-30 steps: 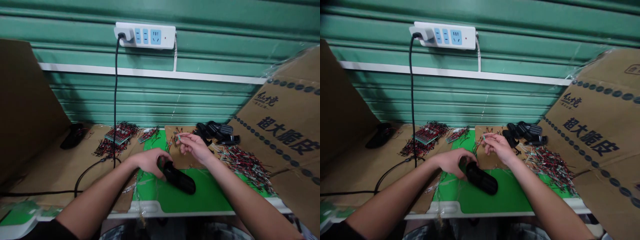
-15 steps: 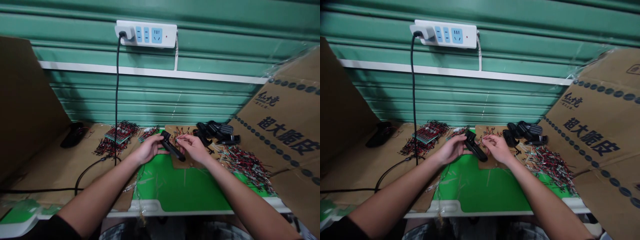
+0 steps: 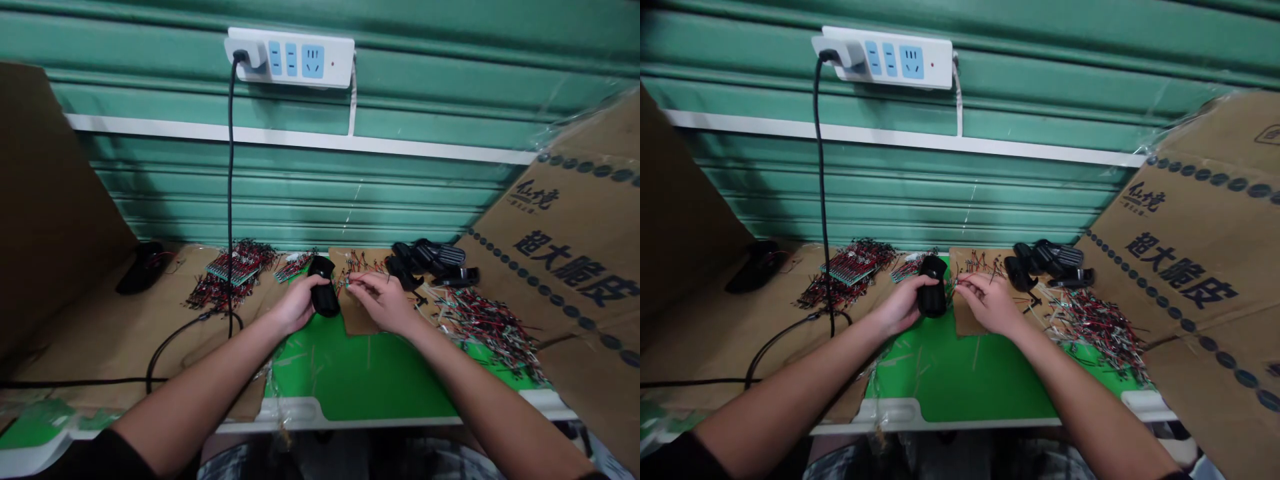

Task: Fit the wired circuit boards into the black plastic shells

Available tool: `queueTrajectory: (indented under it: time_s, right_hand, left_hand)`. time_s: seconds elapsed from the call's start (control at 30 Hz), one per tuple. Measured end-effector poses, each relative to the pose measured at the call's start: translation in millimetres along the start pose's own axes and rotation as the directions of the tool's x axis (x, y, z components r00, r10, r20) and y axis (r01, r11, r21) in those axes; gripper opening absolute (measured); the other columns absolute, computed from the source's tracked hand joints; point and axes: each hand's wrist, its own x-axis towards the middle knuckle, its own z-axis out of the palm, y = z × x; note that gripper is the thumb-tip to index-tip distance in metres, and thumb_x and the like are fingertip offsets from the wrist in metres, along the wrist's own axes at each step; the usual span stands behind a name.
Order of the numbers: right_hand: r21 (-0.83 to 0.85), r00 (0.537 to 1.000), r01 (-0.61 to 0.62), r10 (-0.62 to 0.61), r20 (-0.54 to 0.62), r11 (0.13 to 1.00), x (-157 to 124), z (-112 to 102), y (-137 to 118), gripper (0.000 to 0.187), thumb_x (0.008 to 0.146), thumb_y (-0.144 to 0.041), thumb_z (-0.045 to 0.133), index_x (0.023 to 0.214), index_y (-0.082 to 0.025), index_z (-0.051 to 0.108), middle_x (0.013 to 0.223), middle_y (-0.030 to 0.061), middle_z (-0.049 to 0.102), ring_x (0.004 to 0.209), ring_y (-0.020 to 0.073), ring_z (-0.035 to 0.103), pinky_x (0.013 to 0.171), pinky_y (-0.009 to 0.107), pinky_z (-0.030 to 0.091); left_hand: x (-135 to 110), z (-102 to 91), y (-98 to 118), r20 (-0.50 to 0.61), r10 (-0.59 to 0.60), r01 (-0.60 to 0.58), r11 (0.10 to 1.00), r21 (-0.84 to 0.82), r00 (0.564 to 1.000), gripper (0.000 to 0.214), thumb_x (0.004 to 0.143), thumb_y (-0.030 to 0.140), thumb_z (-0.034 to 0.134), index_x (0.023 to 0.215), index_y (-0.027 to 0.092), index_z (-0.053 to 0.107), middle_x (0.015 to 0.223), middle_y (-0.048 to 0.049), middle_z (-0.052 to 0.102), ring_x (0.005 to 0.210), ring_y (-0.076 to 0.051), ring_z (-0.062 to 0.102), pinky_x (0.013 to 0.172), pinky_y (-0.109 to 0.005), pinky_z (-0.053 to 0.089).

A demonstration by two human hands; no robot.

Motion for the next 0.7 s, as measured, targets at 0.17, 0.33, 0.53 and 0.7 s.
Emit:
queueTrajectory:
  time_s: [0.17,0.33,0.53,0.7]
  right_hand:
    - [0.001,0.994,0.088,-0.087,0.065,0.996,-3.1,6.9,1.2,0.026,0.102,-0.036,0.063,0.118,-0.027,0.080,0.110,0.0101,0.080,0.101,0.0285,0.075,0.096,0.048,0.060]
    - [-0.043,0.986,0.124,-0.119,0.113,0.991,-4.1,7.7,2.1,0.031,0.105,-0.035,0.056,0.127,-0.028,0.077,0.107,0.0105,0.080,0.096,0.0267,0.075,0.090,0.045,0.061]
    - [-0.049,0.980,0.164,-0.157,0.123,0.985,-7.5,8.1,4.8,0.033,0.106,-0.032,0.055,0.131,-0.030,0.075,0.103,0.0098,0.079,0.091,0.0250,0.074,0.084,0.042,0.060]
    - [-0.103,0.969,0.172,-0.150,0.196,0.980,-9.7,4.3,4.1,0.037,0.107,-0.029,0.051,0.138,-0.032,0.071,0.109,0.0098,0.078,0.092,0.0250,0.072,0.087,0.042,0.059]
  left_hand:
    - [-10.1,7.1,-5.4,0.023,0.107,-0.109,0.988,0.111,0.994,0.031,0.062,0.021,0.078,0.091,0.017,0.070,0.079,-0.0012,0.071,0.069,-0.017,0.064,0.064,-0.026,0.047]
    - [-10.1,10.8,-10.3,0.076,0.190,-0.198,0.972,0.128,0.979,0.033,0.064,0.025,0.079,0.095,0.018,0.073,0.088,-0.0007,0.073,0.085,-0.019,0.065,0.080,-0.027,0.048]
    - [-5.9,7.8,-14.7,0.134,0.232,-0.250,0.959,0.137,0.963,0.037,0.064,0.027,0.085,0.097,0.018,0.074,0.091,-0.0004,0.074,0.090,-0.019,0.064,0.086,-0.028,0.047]
    - [-4.1,5.0,-16.2,0.157,0.261,-0.287,0.941,0.177,0.952,0.040,0.066,0.028,0.086,0.102,0.018,0.074,0.096,-0.0022,0.076,0.097,-0.021,0.066,0.092,-0.030,0.047]
